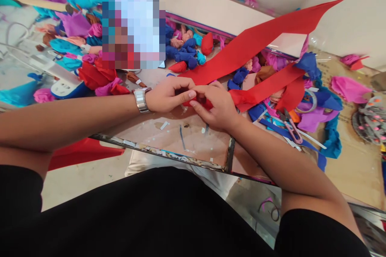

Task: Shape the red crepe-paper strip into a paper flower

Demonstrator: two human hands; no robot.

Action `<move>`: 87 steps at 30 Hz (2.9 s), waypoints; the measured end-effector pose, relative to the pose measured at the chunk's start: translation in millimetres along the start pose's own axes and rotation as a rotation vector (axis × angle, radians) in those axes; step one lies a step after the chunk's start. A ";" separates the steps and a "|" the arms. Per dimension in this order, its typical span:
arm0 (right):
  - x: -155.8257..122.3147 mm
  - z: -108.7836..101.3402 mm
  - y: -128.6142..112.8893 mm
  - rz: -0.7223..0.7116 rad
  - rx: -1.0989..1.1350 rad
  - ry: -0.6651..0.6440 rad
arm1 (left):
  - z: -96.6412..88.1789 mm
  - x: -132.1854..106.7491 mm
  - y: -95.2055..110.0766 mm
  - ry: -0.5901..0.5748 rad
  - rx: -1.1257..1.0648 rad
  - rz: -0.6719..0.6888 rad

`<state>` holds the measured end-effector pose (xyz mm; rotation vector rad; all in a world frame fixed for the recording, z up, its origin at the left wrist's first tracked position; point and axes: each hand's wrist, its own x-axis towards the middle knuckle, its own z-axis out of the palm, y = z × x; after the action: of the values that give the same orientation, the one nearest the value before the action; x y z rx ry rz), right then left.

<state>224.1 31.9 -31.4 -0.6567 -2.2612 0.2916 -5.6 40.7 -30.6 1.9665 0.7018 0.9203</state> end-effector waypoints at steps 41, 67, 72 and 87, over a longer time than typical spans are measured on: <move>-2.0 -1.8 -0.8 0.080 -0.029 0.037 | -0.3 -1.3 1.3 0.000 -0.091 0.001; -3.7 -0.2 -0.5 0.041 -0.042 -0.025 | 0.3 -0.4 2.5 0.016 0.042 0.056; -3.1 0.5 0.8 0.017 -0.035 0.035 | 0.2 -0.5 2.2 0.017 0.008 0.031; -1.3 -2.1 -3.7 0.076 -0.037 0.108 | 0.7 0.2 1.7 0.057 0.013 0.022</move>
<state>225.0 28.2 -29.3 -0.7609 -2.1463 0.2455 -4.8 39.7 -29.3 1.9694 0.7214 0.9901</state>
